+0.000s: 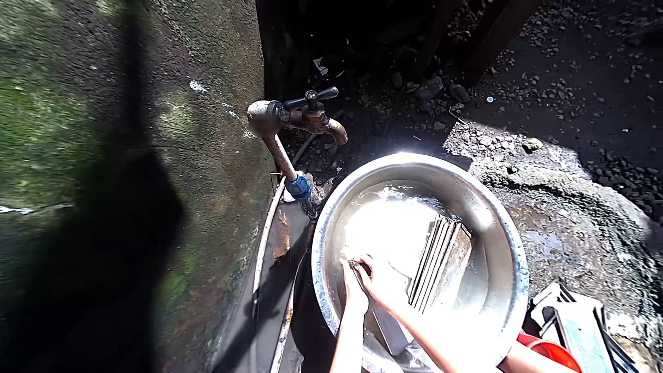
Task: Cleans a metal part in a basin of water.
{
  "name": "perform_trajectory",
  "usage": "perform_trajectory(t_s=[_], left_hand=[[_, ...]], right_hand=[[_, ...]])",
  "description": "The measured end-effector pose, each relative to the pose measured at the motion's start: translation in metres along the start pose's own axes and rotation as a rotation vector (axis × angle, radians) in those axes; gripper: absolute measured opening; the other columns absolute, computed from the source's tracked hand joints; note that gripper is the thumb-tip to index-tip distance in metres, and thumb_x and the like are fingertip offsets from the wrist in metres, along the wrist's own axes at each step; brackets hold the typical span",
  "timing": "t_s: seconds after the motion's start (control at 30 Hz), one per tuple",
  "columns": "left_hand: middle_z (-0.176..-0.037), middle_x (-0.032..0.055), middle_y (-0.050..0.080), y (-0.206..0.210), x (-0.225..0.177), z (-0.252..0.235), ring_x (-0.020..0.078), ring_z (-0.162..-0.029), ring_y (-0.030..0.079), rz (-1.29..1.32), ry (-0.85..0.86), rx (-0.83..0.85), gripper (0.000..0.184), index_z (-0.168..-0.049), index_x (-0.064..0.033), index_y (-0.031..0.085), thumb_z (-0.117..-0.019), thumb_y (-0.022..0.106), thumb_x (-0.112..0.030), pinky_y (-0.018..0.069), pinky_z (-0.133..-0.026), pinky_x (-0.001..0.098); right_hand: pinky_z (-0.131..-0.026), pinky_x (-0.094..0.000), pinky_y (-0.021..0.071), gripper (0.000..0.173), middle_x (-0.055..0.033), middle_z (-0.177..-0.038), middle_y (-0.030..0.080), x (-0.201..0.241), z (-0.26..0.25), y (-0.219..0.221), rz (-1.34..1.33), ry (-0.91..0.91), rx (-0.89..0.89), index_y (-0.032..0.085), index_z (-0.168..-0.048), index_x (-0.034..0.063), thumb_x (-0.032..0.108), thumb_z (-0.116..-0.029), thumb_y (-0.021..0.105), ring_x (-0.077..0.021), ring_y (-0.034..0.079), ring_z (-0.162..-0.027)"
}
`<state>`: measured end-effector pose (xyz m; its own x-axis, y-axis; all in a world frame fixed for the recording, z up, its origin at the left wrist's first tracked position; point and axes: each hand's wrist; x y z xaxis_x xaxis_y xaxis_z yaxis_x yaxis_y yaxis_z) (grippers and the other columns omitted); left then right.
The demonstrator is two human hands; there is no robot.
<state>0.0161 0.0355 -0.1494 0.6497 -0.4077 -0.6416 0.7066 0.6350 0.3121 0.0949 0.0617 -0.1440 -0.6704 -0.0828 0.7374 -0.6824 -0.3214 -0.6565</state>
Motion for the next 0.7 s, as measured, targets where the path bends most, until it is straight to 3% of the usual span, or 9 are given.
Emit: perform_trajectory(t_s=[0.07,0.17,0.27,0.33,0.47,0.53,0.6,0.63,0.7], left_hand=[[-0.158,0.0185,0.037,0.0,0.004,0.0,0.0242,-0.143,0.04,-0.007,0.045,0.054,0.07,-0.157,-0.0027,0.03,-0.11,0.006,-0.048,0.0335,-0.118,0.042],[-0.16,0.0166,0.036,0.003,0.003,0.006,0.0223,-0.145,0.038,-0.006,0.044,0.062,0.065,-0.158,-0.004,0.029,-0.1112,0.009,-0.044,0.032,-0.119,0.0412],[-0.157,0.0145,0.042,0.001,-0.001,0.008,0.023,-0.144,0.041,-0.023,0.03,-0.002,0.064,-0.155,-0.006,0.037,-0.1112,0.015,-0.047,0.0347,-0.118,0.0454],[-0.154,0.0147,0.045,0.0,0.002,0.005,0.0225,-0.141,0.044,-0.047,0.061,-0.021,0.065,-0.153,-0.0053,0.04,-0.111,0.016,-0.048,0.0361,-0.116,0.0454],[-0.163,0.0173,0.032,0.01,-0.015,0.013,0.0243,-0.15,0.032,-0.153,0.068,0.001,0.062,-0.157,-0.0018,0.032,-0.1122,0.012,-0.04,0.0256,-0.123,0.0446],[-0.154,0.0162,0.046,0.005,-0.001,0.004,0.0232,-0.142,0.044,-0.096,0.051,-0.015,0.059,-0.152,-0.0023,0.042,-0.1126,0.019,-0.04,0.0351,-0.118,0.0443],[-0.143,0.0179,0.054,-0.002,0.014,-0.003,0.0245,-0.13,0.052,-0.039,0.048,-0.04,0.056,-0.146,-0.0008,0.047,-0.1131,0.02,-0.036,0.0418,-0.11,0.0451],[-0.141,0.019,0.055,-0.004,0.019,-0.005,0.0249,-0.128,0.053,-0.026,0.059,-0.049,0.054,-0.145,0.0002,0.047,-0.1132,0.019,-0.033,0.0429,-0.108,0.0447],[-0.152,0.0199,0.046,-0.004,0.018,-0.004,0.0248,-0.139,0.045,-0.058,0.069,-0.049,0.055,-0.151,0.0012,0.04,-0.1133,0.019,-0.033,0.0354,-0.116,0.044]], right_hand=[[-0.103,-0.0404,0.0506,0.028,-0.0179,-0.116,0.072,-0.022,0.001,0.0,-0.068,0.046,-0.118,0.076,-0.111,0.0034,0.02,-0.0975,0.058,-0.029,0.067,-0.113],[-0.105,-0.0413,0.049,0.028,-0.0218,-0.118,0.07,-0.01,-0.026,-0.003,-0.114,0.163,-0.155,0.073,-0.113,-0.0018,0.015,-0.0958,0.059,-0.0309,0.066,-0.115],[-0.11,-0.0414,0.0453,0.035,-0.0157,-0.128,0.068,0.013,-0.034,0.007,0.022,0.052,-0.001,0.073,-0.12,0.0062,0.026,-0.1002,0.053,-0.0278,0.063,-0.123],[-0.106,-0.0416,0.0479,0.034,-0.0101,-0.127,0.07,0.012,-0.033,0.009,0.099,-0.111,0.026,0.075,-0.118,0.0125,0.032,-0.1003,0.054,-0.025,0.066,-0.119],[-0.1,-0.0432,0.0512,0.028,-0.0182,-0.114,0.072,-0.01,-0.05,0.014,0.018,-0.039,-0.112,0.076,-0.108,0.0042,0.02,-0.0946,0.058,-0.0311,0.068,-0.109],[-0.104,-0.0404,0.0491,0.032,-0.0152,-0.123,0.07,0.005,-0.043,0.008,0.065,0.021,-0.026,0.075,-0.115,0.009,0.026,-0.0976,0.054,-0.0274,0.066,-0.117],[-0.106,-0.0382,0.0479,0.035,-0.0102,-0.129,0.068,0.024,-0.035,-0.005,0.043,-0.057,0.126,0.074,-0.122,0.0144,0.032,-0.101,0.052,-0.0224,0.064,-0.12],[-0.106,-0.0361,0.0463,0.035,-0.0092,-0.13,0.068,0.032,-0.037,-0.012,-0.049,-0.084,0.193,0.073,-0.124,0.0131,0.032,-0.1024,0.053,-0.0196,0.063,-0.121],[-0.1,-0.0267,0.0511,0.028,-0.0074,-0.116,0.073,0.026,-0.051,-0.007,-0.407,-0.015,0.08,0.074,-0.116,0.0065,0.027,-0.0996,0.062,-0.0101,0.067,-0.109]])
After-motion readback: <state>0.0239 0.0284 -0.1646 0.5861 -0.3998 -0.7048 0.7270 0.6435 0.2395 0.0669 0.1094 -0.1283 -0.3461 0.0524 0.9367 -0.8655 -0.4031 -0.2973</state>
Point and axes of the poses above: each hand's wrist, its own z-axis away from the middle knuckle, its own y-axis out of the palm, x = y × z
